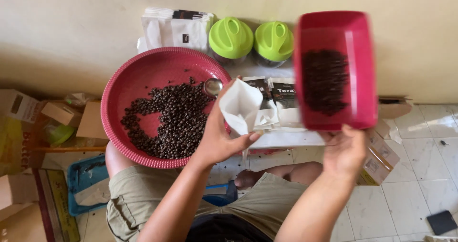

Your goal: Sorting roasted coffee beans on a tray and scooping them into individual bags for packaging and weighing.

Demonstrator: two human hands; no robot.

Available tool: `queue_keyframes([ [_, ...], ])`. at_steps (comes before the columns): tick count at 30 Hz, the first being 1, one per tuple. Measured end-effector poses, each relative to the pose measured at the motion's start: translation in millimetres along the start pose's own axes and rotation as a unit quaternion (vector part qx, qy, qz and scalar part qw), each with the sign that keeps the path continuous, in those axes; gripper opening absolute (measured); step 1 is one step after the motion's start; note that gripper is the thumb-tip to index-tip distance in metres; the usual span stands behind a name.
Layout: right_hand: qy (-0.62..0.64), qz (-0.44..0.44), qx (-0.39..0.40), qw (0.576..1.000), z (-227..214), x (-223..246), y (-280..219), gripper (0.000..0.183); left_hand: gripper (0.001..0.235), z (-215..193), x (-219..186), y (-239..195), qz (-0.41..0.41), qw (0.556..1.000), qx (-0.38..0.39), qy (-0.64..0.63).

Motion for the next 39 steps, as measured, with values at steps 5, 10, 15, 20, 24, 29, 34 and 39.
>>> queue_keyframes([
  [5, -0.002, 0.051, 0.117, 0.992, 80.9, -23.6, -37.6, 0.053, 0.112, -12.3, -2.4, -4.3, -0.032, 0.999, -0.011, 0.008],
  [10, 0.042, 0.077, 0.226, 0.970, 122.4, -43.2, -50.6, 0.058, 0.107, -51.2, -12.7, -18.2, -0.051, 0.996, -0.062, 0.031],
  [15, 0.004, 0.078, 0.315, 0.946, 135.8, -82.4, -55.8, 0.074, 0.082, -80.2, -24.0, -25.1, -0.096, 0.991, -0.076, 0.049],
  [20, -0.027, 0.055, 0.361, 0.931, 168.5, -55.4, -77.0, 0.097, 0.076, -100.9, -10.3, -34.3, -0.093, 0.992, -0.077, 0.032],
  [24, 0.022, 0.084, 0.327, 0.941, 171.2, -57.1, -70.9, 0.089, 0.076, -107.4, -7.6, -38.4, -0.088, 0.994, -0.061, 0.010],
  [29, 0.032, 0.113, 0.292, 0.949, 189.8, -31.6, -79.8, 0.051, 0.074, -106.5, -12.4, -32.7, -0.078, 0.996, -0.046, 0.021],
  [34, 0.023, 0.161, 0.208, 0.964, 170.6, -52.5, -63.6, 0.048, 0.079, -108.1, -21.0, -33.7, -0.067, 0.995, -0.060, 0.044],
  [39, -0.016, 0.107, 0.174, 0.979, 164.9, -66.5, -49.5, 0.051, 0.104, -116.0, -40.4, -30.0, -0.047, 0.989, -0.102, 0.096],
])
Point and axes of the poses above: each hand's wrist, its own y-axis towards the middle knuckle, its own z-axis out of the palm, x = y × z, the point moved 7 cm from there along y, towards the middle knuckle, and after that the axes turned 15 degrees about -y, right-handed, at the moved point
